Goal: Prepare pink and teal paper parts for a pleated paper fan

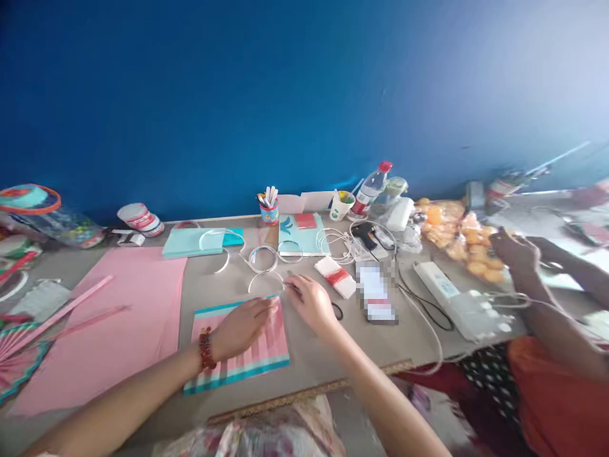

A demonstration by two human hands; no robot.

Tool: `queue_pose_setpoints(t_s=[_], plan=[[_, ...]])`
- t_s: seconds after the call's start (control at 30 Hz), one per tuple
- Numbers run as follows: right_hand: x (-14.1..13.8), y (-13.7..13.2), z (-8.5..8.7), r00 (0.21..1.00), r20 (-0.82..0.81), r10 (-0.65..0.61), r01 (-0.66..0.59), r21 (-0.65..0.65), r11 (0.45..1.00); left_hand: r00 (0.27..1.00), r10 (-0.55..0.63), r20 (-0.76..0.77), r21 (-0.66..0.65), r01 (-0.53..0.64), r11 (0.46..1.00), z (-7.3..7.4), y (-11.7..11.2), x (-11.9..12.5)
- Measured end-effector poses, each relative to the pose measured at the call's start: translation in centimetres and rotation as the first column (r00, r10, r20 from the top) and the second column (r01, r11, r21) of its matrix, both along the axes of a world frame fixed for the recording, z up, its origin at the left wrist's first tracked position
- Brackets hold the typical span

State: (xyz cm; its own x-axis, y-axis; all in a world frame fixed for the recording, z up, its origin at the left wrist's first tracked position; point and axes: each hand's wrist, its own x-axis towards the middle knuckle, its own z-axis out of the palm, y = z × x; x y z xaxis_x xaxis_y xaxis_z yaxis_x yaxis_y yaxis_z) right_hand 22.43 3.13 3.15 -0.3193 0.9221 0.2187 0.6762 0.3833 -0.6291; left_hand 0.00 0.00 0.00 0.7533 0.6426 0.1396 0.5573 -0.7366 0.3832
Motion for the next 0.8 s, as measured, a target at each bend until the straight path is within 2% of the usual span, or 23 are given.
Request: queue_pose_setpoints(t_s=[0.17,0.27,0.37,0.47,0.6,0.8], plan=[[-5.5,6.8,1.1,0.991,0.018,0.129,-0.129,-0.001,0.992,0.956,0.135,0.260,-0.070,-0.121,0.990,0.5,0.1,0.1],[-6.8,7.9,1.6,0.987,0.055,0.153,-0.155,0.040,0.987,0.894,0.229,0.385,-0.113,-0.200,0.973,0.9,0.1,-0.8],[-5.8,6.0,1.7,0.982,0.112,0.151,-0.155,0.035,0.987,0.835,0.353,0.421,-0.160,-0.315,0.936,1.3,0.1,-2.4],[-3.9,2.5,1.1,0.965,0.188,0.185,-0.181,-0.037,0.983,0.825,0.420,0.379,-0.181,-0.379,0.908,1.5,-0.2,-3.9],[-2.7,-1.0,-0.1,0.941,0.275,0.198,-0.183,-0.078,0.980,0.875,0.379,0.300,-0.144,-0.352,0.925,1.1,-0.9,-4.0],[-3.4,-1.6,-1.2,0.936,0.318,0.150,-0.138,-0.058,0.989,0.915,0.314,0.253,-0.074,-0.306,0.949,0.8,-1.7,-2.6]])
